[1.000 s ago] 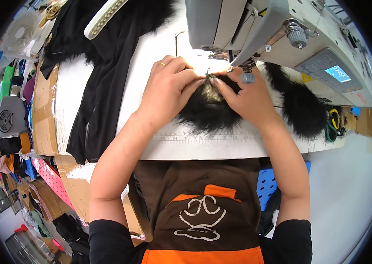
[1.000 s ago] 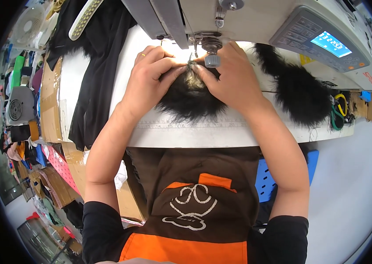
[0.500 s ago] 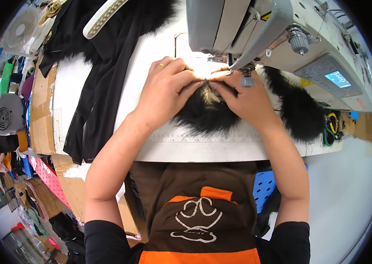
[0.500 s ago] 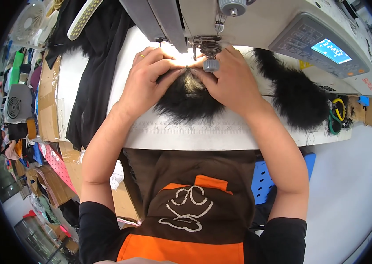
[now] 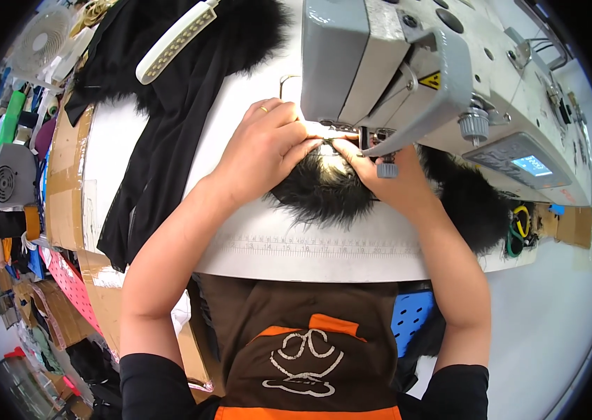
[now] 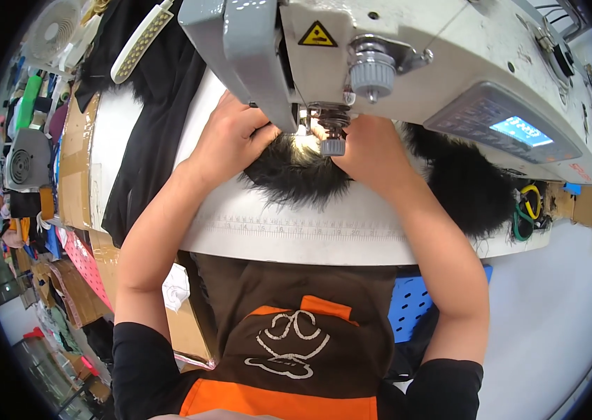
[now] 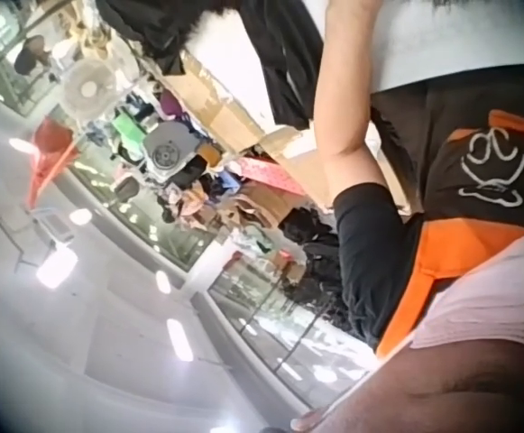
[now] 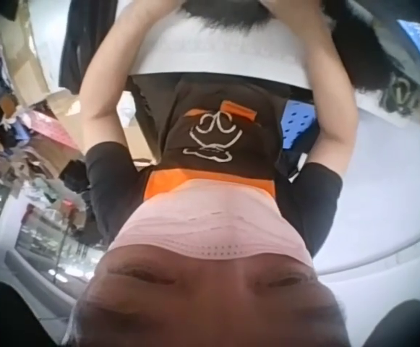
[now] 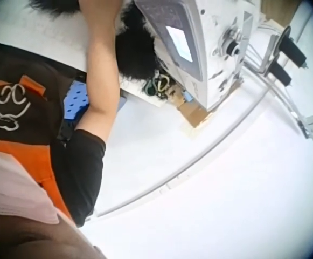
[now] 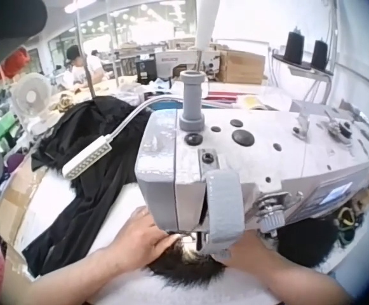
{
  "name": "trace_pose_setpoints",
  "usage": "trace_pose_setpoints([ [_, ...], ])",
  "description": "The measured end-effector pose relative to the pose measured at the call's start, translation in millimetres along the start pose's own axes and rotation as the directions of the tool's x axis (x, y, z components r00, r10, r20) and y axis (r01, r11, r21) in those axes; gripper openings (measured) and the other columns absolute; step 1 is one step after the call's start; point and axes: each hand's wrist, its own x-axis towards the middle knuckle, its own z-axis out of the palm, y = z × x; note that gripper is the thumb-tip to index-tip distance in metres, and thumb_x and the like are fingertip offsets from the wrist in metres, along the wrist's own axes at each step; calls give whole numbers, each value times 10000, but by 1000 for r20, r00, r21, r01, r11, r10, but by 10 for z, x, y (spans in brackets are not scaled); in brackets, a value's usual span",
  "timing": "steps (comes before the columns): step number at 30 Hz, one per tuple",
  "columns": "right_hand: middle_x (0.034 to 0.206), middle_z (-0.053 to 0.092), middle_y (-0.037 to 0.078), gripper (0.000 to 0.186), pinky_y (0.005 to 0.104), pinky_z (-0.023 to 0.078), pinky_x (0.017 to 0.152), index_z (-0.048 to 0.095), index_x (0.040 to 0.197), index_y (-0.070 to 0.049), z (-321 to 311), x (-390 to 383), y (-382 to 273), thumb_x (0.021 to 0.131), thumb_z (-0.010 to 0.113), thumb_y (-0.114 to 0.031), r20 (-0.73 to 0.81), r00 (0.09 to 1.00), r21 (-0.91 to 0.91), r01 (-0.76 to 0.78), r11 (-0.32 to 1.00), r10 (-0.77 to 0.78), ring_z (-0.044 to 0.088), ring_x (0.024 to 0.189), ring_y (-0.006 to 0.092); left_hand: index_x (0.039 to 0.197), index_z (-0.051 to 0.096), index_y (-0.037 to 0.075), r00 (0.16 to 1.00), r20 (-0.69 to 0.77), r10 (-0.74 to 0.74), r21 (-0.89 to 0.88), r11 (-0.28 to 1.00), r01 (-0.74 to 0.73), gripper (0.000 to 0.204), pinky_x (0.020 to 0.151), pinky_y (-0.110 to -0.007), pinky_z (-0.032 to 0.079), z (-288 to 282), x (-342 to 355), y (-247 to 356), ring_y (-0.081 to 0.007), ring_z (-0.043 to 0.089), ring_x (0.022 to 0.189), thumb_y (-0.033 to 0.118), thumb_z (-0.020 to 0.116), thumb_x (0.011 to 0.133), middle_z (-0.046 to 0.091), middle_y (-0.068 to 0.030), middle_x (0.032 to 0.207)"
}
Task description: The recorder is using a sewing machine to attach black fur trim to fabric and trimming the edges with scissors.
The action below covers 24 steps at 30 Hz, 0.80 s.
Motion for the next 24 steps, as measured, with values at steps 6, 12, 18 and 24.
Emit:
trace_pose_setpoints([
  [6,1160,741,1,399,328,518,915,739,1322,-258,-91,-56,43,960,646,-120,240,969,-569,189,800,-59,699,1081,173,880,717,68,1000,24,12,0,1000,-12,85,949,-443,477,-19,12,-14,-293,602,931,120,781,859,589,-62,899],
  [12,1151,751,-23,401,314,536,915,738,1306,-270,-140,-62,66,939,655,-130,272,946,-658,318,682,-178,715,1049,143,881,713,76,999,-7,33,27,999,-33,78,942,-433,481,-35,11,1,-292,606,969,136,763,877,604,-57,933],
  [18,1138,738,-29,424,310,564,891,746,1282,-295,-110,-121,244,903,708,-108,290,940,-634,330,699,-181,720,1039,152,875,709,73,996,87,-20,11,1000,19,91,953,-434,480,-77,6,-23,-296,609,1019,153,744,899,626,-63,986],
  [24,1233,716,11,475,349,548,967,709,1339,-283,-171,-100,230,915,689,-72,341,935,-544,278,791,-94,696,1125,201,868,712,61,998,58,29,-10,1000,-28,118,975,-443,472,-30,2,-70,-297,603,1032,167,737,913,636,-76,1015],
])
